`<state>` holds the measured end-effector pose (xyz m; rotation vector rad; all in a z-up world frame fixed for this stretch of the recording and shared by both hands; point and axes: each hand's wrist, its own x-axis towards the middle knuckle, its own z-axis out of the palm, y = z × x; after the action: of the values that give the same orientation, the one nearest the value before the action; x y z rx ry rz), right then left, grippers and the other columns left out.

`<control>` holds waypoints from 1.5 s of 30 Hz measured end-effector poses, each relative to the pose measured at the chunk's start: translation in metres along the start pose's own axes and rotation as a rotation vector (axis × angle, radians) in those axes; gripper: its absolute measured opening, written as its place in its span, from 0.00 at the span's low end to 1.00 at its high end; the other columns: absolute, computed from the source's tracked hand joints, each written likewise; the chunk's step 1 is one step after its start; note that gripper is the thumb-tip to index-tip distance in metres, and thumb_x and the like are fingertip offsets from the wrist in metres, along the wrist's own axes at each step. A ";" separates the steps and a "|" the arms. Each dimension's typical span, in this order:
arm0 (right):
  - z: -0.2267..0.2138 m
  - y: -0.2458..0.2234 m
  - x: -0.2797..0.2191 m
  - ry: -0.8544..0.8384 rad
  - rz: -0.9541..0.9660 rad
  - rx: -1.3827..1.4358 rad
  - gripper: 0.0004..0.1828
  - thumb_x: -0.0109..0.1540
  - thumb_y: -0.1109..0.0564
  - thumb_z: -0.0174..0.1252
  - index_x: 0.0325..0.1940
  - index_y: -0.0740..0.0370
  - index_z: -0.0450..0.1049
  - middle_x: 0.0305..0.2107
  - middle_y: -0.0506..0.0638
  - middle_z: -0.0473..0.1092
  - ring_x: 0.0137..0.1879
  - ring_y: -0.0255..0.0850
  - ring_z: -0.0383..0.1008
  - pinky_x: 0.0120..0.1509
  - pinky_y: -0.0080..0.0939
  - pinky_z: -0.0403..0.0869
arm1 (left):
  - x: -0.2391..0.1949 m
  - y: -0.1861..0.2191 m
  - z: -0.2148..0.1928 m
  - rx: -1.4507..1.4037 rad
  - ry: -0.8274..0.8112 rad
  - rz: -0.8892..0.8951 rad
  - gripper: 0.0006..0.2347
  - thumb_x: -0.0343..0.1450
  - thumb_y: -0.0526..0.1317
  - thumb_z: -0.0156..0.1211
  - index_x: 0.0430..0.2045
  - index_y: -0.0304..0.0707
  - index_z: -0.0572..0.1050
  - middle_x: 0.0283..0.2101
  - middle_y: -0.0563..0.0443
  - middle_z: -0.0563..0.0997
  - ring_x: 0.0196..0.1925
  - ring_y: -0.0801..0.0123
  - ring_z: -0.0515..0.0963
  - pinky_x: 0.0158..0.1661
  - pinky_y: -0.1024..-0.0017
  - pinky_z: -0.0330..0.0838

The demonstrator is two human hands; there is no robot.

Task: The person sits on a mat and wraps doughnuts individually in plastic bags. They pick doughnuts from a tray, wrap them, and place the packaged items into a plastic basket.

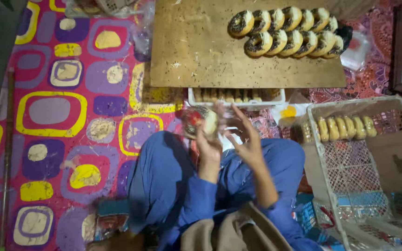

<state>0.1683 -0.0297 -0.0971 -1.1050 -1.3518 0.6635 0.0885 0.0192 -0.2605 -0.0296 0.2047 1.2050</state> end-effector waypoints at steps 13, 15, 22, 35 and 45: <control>-0.090 -0.051 0.024 -0.129 0.210 0.236 0.28 0.64 0.61 0.61 0.69 0.60 0.67 0.41 0.50 0.79 0.46 0.34 0.79 0.52 0.37 0.77 | -0.058 0.071 0.196 1.826 -0.708 0.720 0.08 0.68 0.40 0.72 0.29 0.37 0.79 0.32 0.50 0.82 0.35 0.62 0.80 0.38 0.67 0.74; -0.089 -0.056 0.012 -0.180 0.028 0.145 0.10 0.67 0.60 0.59 0.53 0.55 0.75 0.43 0.49 0.81 0.37 0.32 0.75 0.47 0.36 0.75 | -0.085 0.080 0.216 1.940 -0.848 0.848 0.06 0.67 0.34 0.70 0.32 0.32 0.79 0.32 0.46 0.81 0.36 0.59 0.80 0.38 0.64 0.74; -0.075 -0.049 -0.002 -0.129 -0.674 -0.492 0.09 0.59 0.48 0.67 0.42 0.46 0.81 0.26 0.41 0.66 0.35 0.40 0.64 0.41 0.42 0.60 | -0.124 0.079 0.251 1.703 -0.467 0.670 0.06 0.67 0.29 0.70 0.34 0.33 0.79 0.35 0.49 0.83 0.37 0.69 0.85 0.38 0.72 0.79; -0.029 0.183 -0.034 -0.731 0.133 0.514 0.40 0.58 0.55 0.71 0.72 0.60 0.63 0.73 0.56 0.57 0.80 0.47 0.55 0.82 0.51 0.55 | -0.072 0.141 0.077 1.547 0.069 0.355 0.04 0.77 0.34 0.57 0.40 0.32 0.77 0.34 0.52 0.84 0.40 0.75 0.82 0.41 0.77 0.75; 0.123 0.209 -0.171 -0.048 0.548 0.020 0.20 0.68 0.52 0.64 0.26 0.66 0.80 0.29 0.53 0.71 0.38 0.36 0.70 0.41 0.38 0.70 | -0.125 0.186 -0.048 1.940 0.502 0.438 0.10 0.72 0.36 0.66 0.21 0.31 0.75 0.22 0.46 0.77 0.24 0.72 0.76 0.29 0.69 0.70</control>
<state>0.0672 -0.0728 -0.3727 -1.4657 -1.0766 1.1018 -0.1333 -0.0357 -0.2697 1.4625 1.7970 0.9556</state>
